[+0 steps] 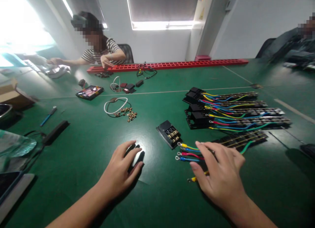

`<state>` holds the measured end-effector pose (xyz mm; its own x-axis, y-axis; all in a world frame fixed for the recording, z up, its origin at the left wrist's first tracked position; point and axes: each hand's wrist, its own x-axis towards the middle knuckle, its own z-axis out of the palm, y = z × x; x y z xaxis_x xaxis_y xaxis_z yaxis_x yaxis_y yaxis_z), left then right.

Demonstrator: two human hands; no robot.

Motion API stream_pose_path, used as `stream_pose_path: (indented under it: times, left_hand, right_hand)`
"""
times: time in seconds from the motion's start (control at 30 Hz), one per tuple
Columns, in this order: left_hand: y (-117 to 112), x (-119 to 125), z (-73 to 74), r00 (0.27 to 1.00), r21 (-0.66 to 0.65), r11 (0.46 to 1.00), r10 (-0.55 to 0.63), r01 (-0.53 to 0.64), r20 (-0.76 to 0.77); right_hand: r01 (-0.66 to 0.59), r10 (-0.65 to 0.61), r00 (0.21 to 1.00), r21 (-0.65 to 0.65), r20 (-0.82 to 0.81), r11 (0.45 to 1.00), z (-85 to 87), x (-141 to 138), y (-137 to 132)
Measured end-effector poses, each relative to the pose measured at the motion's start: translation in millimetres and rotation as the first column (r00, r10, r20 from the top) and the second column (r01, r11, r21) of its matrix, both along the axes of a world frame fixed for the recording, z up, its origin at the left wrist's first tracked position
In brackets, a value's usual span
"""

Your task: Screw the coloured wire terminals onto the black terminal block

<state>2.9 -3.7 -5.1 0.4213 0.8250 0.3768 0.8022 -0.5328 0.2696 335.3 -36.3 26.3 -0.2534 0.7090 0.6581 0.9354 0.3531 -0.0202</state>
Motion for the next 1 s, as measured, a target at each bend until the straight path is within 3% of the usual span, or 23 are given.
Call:
stream_pose_path:
  times: [0.17,0.3,0.57,0.67,0.8,0.9,1.0]
  left_hand:
    - [18.0,-16.4,0.5,0.997,0.217,0.976,-0.005,0.022,-0.081]
    - [31.7,-17.3,1.4,0.991,0.307,0.95,-0.009,0.049,-0.13]
    - [33.4,-3.1,-2.3,0.996,0.327,0.944,-0.025,0.052,-0.088]
    - [36.9,12.3,-5.1,0.991,0.332,0.936,-0.093,0.12,-0.095]
    - [56.8,42.0,1.0,0.975,0.355,0.911,-0.22,0.212,-0.017]
    - [76.4,61.5,9.9,0.964,0.285,0.936,-0.243,0.205,0.104]
    - [91.3,72.4,14.1,0.951,0.213,0.945,-0.279,0.248,0.131]
  right_hand:
    - [-0.095,0.094,0.976,0.004,-0.199,0.995,6.7,-19.6,-18.3]
    - [-0.087,0.066,0.946,-0.05,-0.318,0.995,5.6,-25.2,-24.2]
    - [0.065,-0.077,0.979,-0.07,-0.187,0.995,1.3,-6.0,-17.9]
    - [0.093,-0.099,0.985,-0.045,-0.144,0.995,-0.9,-2.3,-13.8]
    - [0.186,-0.192,0.969,-0.053,-0.153,0.981,-9.1,2.8,-2.8]
    - [0.248,-0.265,0.947,-0.112,-0.181,0.962,-17.3,13.8,9.2]
    - [0.298,-0.339,0.923,-0.215,-0.185,0.93,-23.2,26.8,20.4]
